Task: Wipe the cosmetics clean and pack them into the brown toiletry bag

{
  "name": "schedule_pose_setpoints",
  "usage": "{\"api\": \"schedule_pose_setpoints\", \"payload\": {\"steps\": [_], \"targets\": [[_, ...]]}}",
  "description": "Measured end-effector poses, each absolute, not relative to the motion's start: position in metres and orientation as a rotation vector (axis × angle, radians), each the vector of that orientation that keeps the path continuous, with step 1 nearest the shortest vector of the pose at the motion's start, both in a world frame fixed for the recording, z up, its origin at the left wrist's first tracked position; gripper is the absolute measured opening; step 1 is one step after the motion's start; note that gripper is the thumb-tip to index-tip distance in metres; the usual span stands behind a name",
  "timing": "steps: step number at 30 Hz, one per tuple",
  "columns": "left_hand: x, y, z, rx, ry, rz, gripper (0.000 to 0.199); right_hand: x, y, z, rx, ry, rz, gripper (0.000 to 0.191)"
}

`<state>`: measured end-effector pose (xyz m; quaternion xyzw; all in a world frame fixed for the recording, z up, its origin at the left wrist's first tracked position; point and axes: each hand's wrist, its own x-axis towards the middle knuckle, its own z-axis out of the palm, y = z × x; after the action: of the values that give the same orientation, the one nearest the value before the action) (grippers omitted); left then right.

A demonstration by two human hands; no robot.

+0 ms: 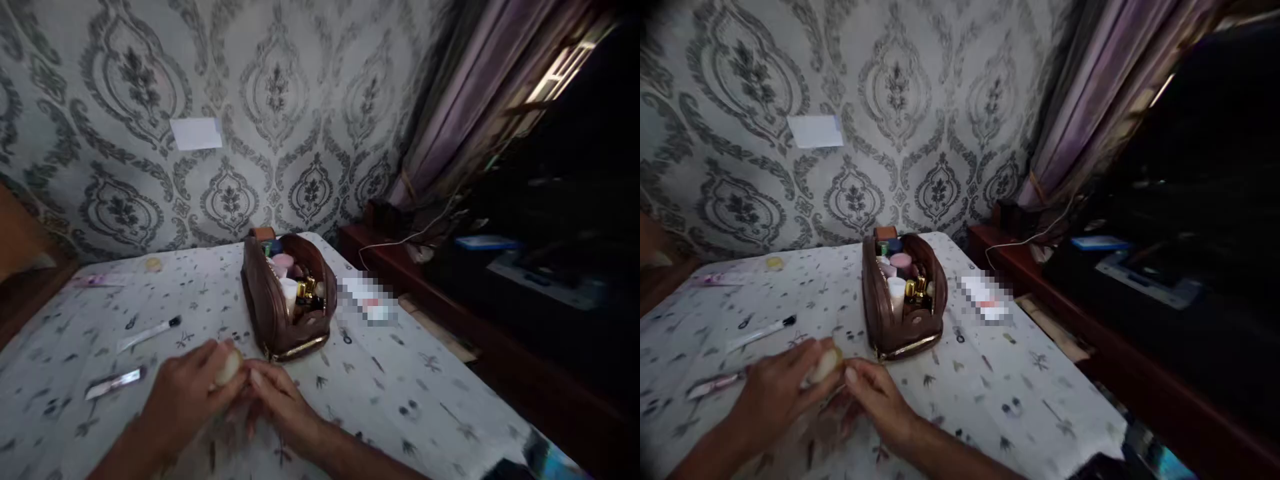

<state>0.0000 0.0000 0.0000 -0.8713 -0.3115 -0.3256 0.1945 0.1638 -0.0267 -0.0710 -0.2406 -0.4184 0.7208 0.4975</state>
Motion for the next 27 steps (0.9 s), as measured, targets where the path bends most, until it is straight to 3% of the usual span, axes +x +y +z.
{"api": "schedule_pose_setpoints", "payload": {"steps": [10,15,19,23,27], "targets": [[0.014,-0.014,-0.020,-2.498,-0.775,-1.013,0.029,0.166,-0.034,-0.077,-0.622,-0.753,1.956,0.055],[0.012,-0.017,-0.033,-2.715,-0.944,-1.062,0.033,0.174,-0.030,-0.075,-0.717,-0.740,1.952,0.058],[0.010,-0.021,-0.048,-2.888,-1.356,-1.110,0.026,0.180,-0.025,-0.074,-0.793,-1.001,1.723,0.056],[0.017,-0.027,-0.046,-2.942,-1.796,-1.317,0.034,0.183,-0.028,-0.070,-0.963,-1.411,1.209,0.039],[0.024,-0.027,-0.039,-2.787,-2.090,-1.697,0.043,0.186,-0.029,-0.070,-0.973,-1.599,0.813,0.036]]}}
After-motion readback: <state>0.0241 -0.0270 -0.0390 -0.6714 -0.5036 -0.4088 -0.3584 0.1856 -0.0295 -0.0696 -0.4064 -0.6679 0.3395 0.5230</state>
